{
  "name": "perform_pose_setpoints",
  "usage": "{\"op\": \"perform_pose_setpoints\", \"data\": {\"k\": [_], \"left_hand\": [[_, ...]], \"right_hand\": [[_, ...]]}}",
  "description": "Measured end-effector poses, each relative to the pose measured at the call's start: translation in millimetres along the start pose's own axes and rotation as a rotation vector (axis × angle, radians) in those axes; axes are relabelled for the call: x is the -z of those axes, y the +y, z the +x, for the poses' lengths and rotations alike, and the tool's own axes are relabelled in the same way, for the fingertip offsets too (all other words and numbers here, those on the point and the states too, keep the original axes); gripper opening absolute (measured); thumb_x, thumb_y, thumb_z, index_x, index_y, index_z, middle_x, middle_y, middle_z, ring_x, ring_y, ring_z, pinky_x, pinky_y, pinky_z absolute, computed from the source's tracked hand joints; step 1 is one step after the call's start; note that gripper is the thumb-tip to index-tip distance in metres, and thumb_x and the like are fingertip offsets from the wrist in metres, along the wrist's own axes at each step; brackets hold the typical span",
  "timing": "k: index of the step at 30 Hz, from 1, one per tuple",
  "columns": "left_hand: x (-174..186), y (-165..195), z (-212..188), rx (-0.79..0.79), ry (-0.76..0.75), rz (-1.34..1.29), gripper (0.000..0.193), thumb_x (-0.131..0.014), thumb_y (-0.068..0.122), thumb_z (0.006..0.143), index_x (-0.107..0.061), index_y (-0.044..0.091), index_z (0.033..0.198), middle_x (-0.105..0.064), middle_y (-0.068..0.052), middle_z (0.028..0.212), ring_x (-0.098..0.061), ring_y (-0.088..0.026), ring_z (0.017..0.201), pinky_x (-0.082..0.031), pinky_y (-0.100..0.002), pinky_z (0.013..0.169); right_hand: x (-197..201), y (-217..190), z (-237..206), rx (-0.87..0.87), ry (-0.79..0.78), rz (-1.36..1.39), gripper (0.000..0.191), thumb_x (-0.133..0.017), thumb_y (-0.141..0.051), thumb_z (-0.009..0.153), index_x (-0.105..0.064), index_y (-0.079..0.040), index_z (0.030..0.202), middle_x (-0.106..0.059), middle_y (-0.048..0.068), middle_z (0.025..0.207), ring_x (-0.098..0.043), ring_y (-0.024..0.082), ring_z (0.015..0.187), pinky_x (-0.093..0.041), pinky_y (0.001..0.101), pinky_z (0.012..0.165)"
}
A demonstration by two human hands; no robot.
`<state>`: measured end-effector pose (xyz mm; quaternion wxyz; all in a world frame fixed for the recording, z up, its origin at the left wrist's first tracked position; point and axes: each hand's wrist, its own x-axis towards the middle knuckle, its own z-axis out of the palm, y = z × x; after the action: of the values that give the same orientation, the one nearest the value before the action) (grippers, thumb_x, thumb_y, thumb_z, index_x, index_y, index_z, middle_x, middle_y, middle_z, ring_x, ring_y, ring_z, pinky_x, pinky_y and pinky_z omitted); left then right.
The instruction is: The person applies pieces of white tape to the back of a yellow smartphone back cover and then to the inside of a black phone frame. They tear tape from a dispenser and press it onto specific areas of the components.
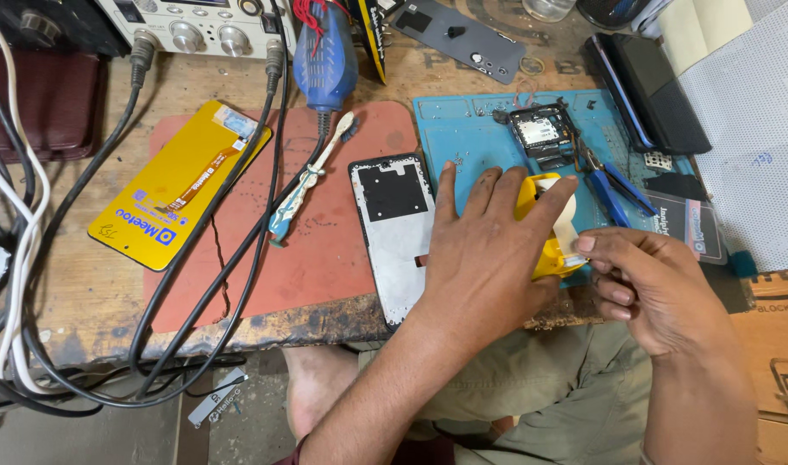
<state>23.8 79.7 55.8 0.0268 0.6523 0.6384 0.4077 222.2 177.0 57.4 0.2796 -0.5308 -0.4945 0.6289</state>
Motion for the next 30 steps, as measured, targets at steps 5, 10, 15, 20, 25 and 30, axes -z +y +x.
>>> {"op": "perform_pose_setpoints", "data": {"k": [5,10,15,20,25,30], "left_hand": [[1.3,-0.9,1.7,0.002,0.003,0.020,0.097,-0.090,0.034,0.057,-0.050,0.020,0.144,-0.057,-0.015,0.134,-0.051,-0.035,0.133,-0.017,-0.067,0.123],[2.2,0.9,1.7,0.027,-0.026,0.039,0.102,-0.091,0.035,0.053,-0.050,0.019,0.145,-0.057,-0.015,0.134,-0.052,-0.033,0.132,-0.015,-0.066,0.124],[4.6,-0.8,1.9,0.019,-0.022,0.019,0.099,-0.090,0.034,0.055,-0.051,0.020,0.144,-0.057,-0.015,0.134,-0.051,-0.034,0.133,-0.014,-0.066,0.124],[5.2,-3.1,0.9,-0.001,-0.006,0.021,0.092,-0.087,0.032,0.058,-0.054,0.019,0.143,-0.058,-0.017,0.136,-0.052,-0.035,0.132,-0.014,-0.067,0.123],[4.0,-3.9,-0.5,-0.011,0.012,0.026,0.087,-0.086,0.033,0.061,-0.056,0.020,0.142,-0.059,-0.017,0.135,-0.053,-0.035,0.132,-0.015,-0.067,0.124],[5.2,-4.5,1.2,-0.029,0.021,0.013,0.087,-0.087,0.038,0.064,-0.056,0.019,0.142,-0.059,-0.018,0.135,-0.052,-0.035,0.133,-0.014,-0.067,0.124]], "right_hand": [[-1.4,0.3,4.5,-0.006,-0.003,0.045,0.018,-0.076,-0.013,0.086,-0.061,-0.005,0.082,-0.045,-0.004,0.070,-0.036,0.006,0.051,-0.027,0.0248,0.042],[-0.8,-8.9,-3.5,0.028,0.074,0.057,0.014,-0.074,-0.017,0.087,-0.067,-0.004,0.088,-0.044,-0.005,0.069,-0.041,0.008,0.055,-0.033,0.0285,0.047],[1.8,7.4,-25.8,0.055,0.084,0.104,0.014,-0.073,-0.017,0.085,-0.071,-0.003,0.087,-0.044,-0.003,0.066,-0.044,0.012,0.055,-0.039,0.0325,0.051],[-8.8,40.0,-33.1,0.120,0.113,0.190,0.023,-0.077,-0.012,0.088,-0.060,-0.001,0.077,-0.048,-0.001,0.069,-0.047,0.014,0.056,-0.042,0.0331,0.050],[-20.9,51.7,-34.3,0.193,0.170,0.133,0.015,-0.072,-0.008,0.090,-0.074,0.006,0.097,-0.064,0.008,0.075,-0.056,0.014,0.057,-0.049,0.0307,0.052],[-21.7,55.4,-32.2,0.230,0.155,0.089,0.018,-0.071,-0.005,0.091,-0.073,0.011,0.098,-0.069,0.012,0.079,-0.059,0.015,0.060,-0.053,0.0306,0.055]]}}
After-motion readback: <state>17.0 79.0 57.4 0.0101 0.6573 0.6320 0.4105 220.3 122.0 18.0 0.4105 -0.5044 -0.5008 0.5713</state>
